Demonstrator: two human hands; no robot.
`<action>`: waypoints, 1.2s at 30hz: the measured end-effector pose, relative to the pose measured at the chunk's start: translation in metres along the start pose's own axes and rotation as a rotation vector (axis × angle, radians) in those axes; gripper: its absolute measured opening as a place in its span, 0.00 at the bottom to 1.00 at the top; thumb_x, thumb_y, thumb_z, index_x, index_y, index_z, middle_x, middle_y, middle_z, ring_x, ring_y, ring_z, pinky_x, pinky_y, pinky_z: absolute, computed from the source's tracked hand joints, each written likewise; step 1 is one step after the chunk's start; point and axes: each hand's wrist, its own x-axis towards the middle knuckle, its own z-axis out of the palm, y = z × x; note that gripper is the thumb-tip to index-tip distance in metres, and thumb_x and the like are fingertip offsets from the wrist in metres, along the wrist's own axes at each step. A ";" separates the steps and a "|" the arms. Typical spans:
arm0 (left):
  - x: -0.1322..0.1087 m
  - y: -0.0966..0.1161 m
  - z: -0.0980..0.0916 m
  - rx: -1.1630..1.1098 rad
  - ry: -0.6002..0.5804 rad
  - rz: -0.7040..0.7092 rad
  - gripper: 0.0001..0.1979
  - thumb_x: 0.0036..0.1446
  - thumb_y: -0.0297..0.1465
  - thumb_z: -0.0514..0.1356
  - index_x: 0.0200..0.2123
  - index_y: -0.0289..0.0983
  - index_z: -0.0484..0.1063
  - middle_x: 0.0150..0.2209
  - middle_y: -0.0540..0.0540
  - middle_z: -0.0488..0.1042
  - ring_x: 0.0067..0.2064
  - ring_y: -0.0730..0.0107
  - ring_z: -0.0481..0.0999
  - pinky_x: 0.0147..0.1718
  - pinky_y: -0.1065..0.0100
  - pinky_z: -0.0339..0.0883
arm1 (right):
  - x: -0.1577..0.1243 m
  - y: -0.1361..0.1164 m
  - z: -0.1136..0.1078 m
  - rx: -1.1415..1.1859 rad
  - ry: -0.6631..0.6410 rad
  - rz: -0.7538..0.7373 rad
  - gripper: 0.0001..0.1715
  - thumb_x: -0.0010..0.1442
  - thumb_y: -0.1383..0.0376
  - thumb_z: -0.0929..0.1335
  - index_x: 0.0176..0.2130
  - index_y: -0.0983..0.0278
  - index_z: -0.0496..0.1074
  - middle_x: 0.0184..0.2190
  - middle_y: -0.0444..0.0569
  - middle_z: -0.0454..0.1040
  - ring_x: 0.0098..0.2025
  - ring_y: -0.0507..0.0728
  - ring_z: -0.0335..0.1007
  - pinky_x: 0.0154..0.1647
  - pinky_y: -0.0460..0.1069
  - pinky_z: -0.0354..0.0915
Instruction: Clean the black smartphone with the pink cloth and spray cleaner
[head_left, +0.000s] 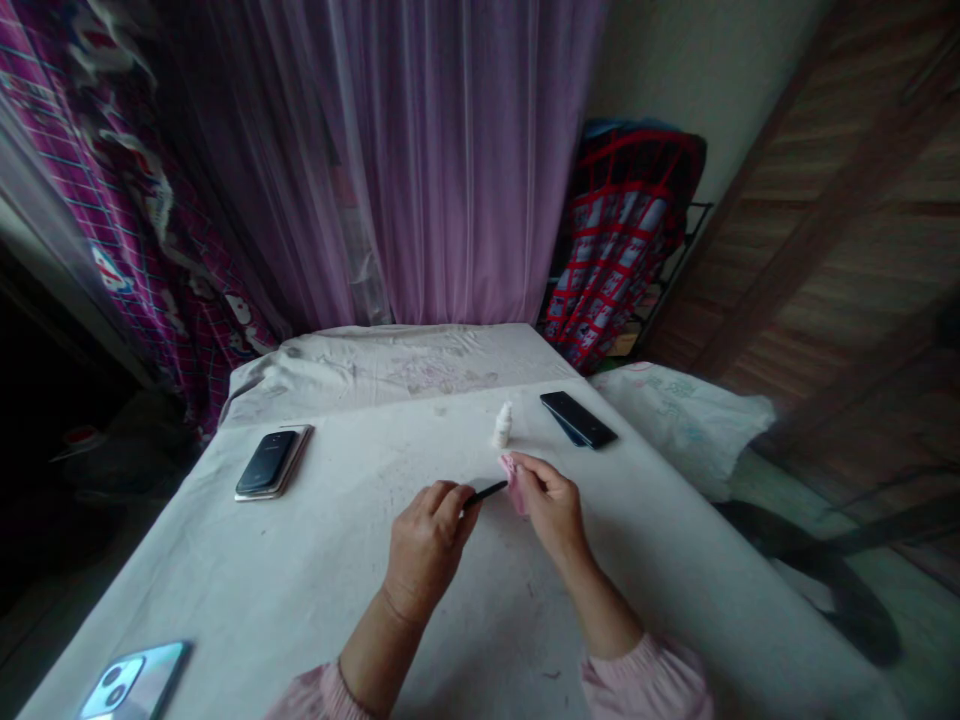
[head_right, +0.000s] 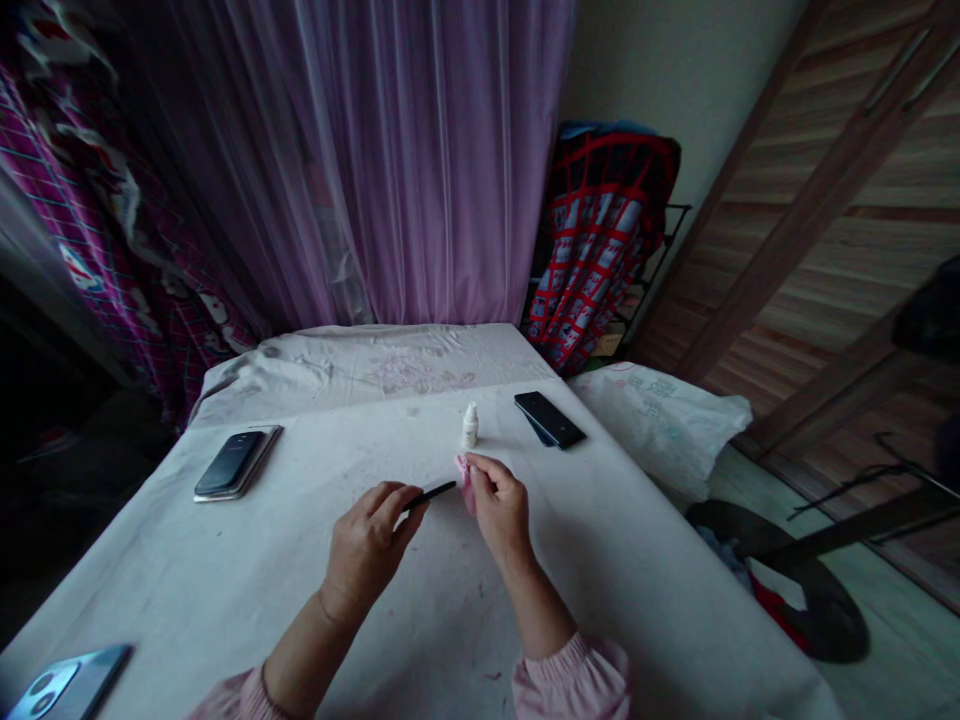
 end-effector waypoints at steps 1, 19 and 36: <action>0.003 0.000 0.004 -0.014 -0.010 -0.002 0.12 0.69 0.35 0.52 0.40 0.38 0.73 0.33 0.46 0.78 0.33 0.69 0.78 0.32 0.71 0.70 | 0.001 -0.007 -0.005 -0.005 0.002 -0.041 0.14 0.60 0.59 0.66 0.39 0.61 0.80 0.35 0.50 0.81 0.31 0.56 0.76 0.31 0.49 0.72; 0.014 -0.034 0.058 -0.268 0.014 -0.068 0.12 0.68 0.33 0.53 0.43 0.38 0.76 0.38 0.44 0.82 0.38 0.67 0.82 0.39 0.68 0.77 | 0.024 -0.025 0.007 -0.304 0.009 -0.529 0.17 0.65 0.68 0.62 0.40 0.59 0.79 0.37 0.51 0.80 0.40 0.57 0.75 0.43 0.51 0.73; 0.001 0.000 0.033 -0.141 -0.021 -0.048 0.13 0.70 0.32 0.49 0.48 0.37 0.71 0.37 0.44 0.80 0.34 0.67 0.80 0.34 0.70 0.75 | 0.000 -0.037 0.007 -0.133 -0.056 -0.456 0.17 0.62 0.70 0.61 0.42 0.59 0.78 0.40 0.50 0.79 0.43 0.56 0.76 0.45 0.51 0.73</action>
